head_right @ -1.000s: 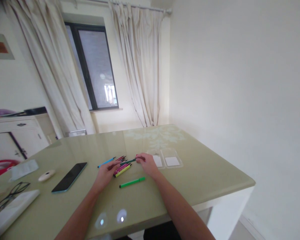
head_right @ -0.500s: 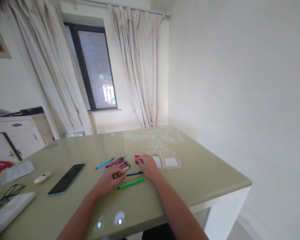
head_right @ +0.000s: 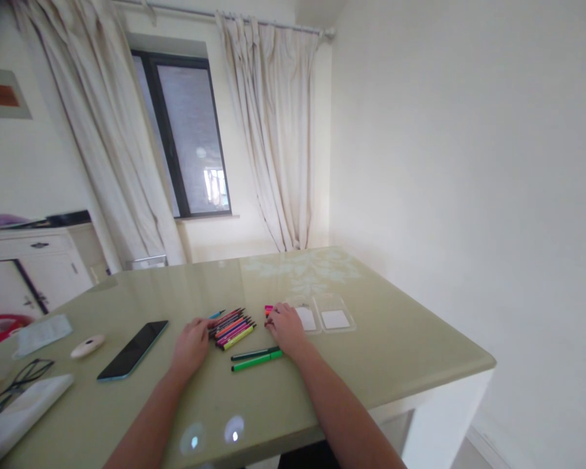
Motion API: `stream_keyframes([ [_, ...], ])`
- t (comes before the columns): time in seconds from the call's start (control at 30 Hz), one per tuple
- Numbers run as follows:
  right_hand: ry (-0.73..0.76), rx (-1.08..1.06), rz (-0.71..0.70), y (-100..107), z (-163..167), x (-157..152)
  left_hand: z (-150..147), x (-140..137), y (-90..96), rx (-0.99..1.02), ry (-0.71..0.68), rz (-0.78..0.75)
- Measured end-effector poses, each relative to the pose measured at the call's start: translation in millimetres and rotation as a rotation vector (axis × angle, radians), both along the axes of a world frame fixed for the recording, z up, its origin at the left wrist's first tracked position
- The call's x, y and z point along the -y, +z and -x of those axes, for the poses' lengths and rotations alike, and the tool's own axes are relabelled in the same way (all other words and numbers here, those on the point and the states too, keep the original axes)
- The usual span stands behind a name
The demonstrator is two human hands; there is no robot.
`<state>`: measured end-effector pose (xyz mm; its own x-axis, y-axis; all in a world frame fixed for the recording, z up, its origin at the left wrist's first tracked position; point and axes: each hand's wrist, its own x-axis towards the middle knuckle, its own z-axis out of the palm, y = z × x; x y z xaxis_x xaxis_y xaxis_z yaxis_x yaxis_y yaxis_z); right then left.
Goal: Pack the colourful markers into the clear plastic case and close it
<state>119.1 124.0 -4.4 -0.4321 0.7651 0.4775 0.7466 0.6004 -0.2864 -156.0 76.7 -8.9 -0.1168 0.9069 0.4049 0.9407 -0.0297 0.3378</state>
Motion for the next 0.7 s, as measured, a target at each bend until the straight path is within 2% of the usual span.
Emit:
stream_keyframes([
  [0.1, 0.003, -0.007, 0.014, -0.2, -0.2, -0.3, 8.2, 0.6, -5.1, -0.078, 0.061, 0.055],
  [0.27, 0.024, -0.002, 0.024, -0.2, -0.5, 0.0, 7.1, 1.9, -5.6, -0.109, 0.066, 0.073],
  [0.5, 0.026, -0.016, 0.025, 1.0, -0.8, 1.1, 7.0, 4.5, -1.0, -0.077, 0.102, 0.073],
  [0.6, 0.032, -0.061, 0.032, 2.2, -0.2, 1.0, 7.5, 4.8, 0.8, 0.006, 0.144, 0.019],
  [0.7, 0.052, -0.173, 0.058, 3.5, 1.3, 0.4, 7.2, 2.4, 2.9, 0.260, 0.090, -0.088],
])
